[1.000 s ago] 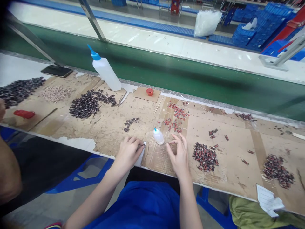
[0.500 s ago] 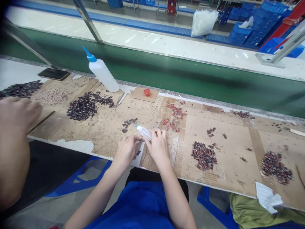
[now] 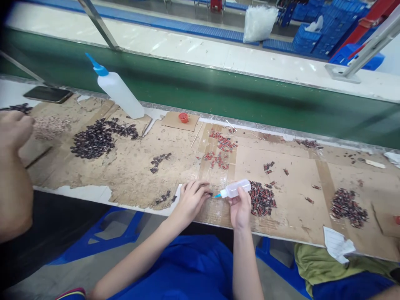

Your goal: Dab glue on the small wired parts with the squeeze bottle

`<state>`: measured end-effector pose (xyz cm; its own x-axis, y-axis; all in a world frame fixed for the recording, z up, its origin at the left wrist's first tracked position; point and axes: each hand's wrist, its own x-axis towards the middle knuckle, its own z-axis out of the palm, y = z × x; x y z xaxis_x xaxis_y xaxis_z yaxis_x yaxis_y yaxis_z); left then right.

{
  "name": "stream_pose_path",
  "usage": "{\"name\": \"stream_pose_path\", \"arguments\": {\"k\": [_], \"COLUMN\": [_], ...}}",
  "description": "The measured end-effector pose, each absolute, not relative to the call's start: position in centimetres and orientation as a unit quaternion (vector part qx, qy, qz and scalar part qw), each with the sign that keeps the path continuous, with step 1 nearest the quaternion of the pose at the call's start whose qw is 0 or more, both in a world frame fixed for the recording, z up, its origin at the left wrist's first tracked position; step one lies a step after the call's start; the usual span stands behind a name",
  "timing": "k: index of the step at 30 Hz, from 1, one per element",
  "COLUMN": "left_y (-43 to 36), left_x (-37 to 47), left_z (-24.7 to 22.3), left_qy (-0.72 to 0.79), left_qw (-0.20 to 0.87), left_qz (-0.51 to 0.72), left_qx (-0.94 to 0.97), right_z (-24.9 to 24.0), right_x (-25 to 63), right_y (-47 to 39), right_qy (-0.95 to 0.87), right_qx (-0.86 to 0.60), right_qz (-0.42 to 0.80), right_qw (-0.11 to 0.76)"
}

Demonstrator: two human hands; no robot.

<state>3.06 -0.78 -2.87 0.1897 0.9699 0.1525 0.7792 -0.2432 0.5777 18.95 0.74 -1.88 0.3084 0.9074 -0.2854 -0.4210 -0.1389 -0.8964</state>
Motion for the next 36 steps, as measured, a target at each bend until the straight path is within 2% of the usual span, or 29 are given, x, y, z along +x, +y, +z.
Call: {"name": "stream_pose_path", "arguments": {"k": [4, 10, 23, 32, 36], "left_y": [-0.8, -0.7, -0.6, -0.6, -0.6], "left_x": [2.6, 2.3, 2.6, 2.5, 2.5], "left_z": [-2.8, -3.0, -2.7, -3.0, -3.2], "left_qy": [0.569, 0.566, 0.582, 0.58, 0.58], "left_qw": [0.213, 0.238, 0.246, 0.229, 0.222], "left_qz": [0.263, 0.304, 0.321, 0.327, 0.325], "left_qx": [0.749, 0.729, 0.706, 0.71, 0.713], "right_z": [-2.5, -2.2, -2.9, -2.6, -2.7], "right_x": [18.7, 18.6, 18.6, 18.5, 18.5], "right_y": [-0.1, -1.3, -1.4, -1.3, -1.3], "right_qy": [-0.273, -0.393, -0.439, -0.416, -0.433], "right_qx": [-0.582, -0.629, -0.663, -0.675, -0.669], "right_qz": [0.443, 0.329, 0.325, 0.276, 0.289], "right_qw": [0.624, 0.584, 0.512, 0.543, 0.53]}}
